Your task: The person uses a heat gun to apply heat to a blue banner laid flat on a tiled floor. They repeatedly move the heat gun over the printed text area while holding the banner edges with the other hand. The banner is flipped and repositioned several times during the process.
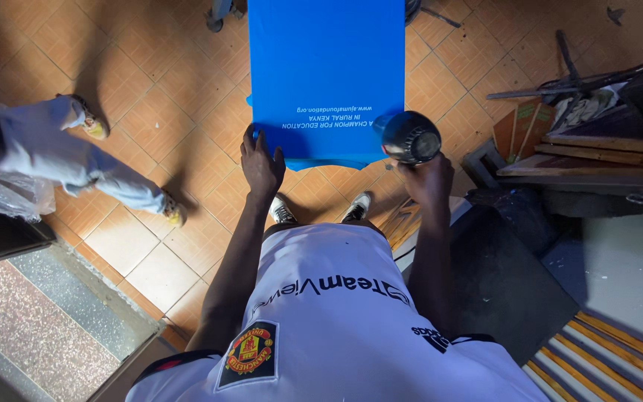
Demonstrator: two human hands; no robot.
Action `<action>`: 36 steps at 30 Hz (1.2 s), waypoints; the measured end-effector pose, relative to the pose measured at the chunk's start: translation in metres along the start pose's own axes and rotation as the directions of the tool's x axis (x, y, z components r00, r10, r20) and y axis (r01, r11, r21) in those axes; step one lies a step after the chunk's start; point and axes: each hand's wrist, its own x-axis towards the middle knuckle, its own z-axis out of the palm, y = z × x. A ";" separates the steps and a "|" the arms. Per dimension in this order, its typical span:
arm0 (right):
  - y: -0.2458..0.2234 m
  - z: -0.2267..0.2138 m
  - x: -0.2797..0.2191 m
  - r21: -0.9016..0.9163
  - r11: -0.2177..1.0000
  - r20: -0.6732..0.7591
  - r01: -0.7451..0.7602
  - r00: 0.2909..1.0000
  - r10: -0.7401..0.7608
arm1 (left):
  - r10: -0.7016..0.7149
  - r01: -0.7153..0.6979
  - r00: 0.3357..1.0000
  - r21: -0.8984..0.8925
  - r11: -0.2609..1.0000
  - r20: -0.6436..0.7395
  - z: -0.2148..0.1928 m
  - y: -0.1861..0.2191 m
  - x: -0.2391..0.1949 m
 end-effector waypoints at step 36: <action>-0.079 0.110 -0.001 0.159 0.900 0.187 0.405 0.883 -0.430 | 0.074 -0.076 0.997 0.201 0.977 0.017 -0.006 -0.012 0.014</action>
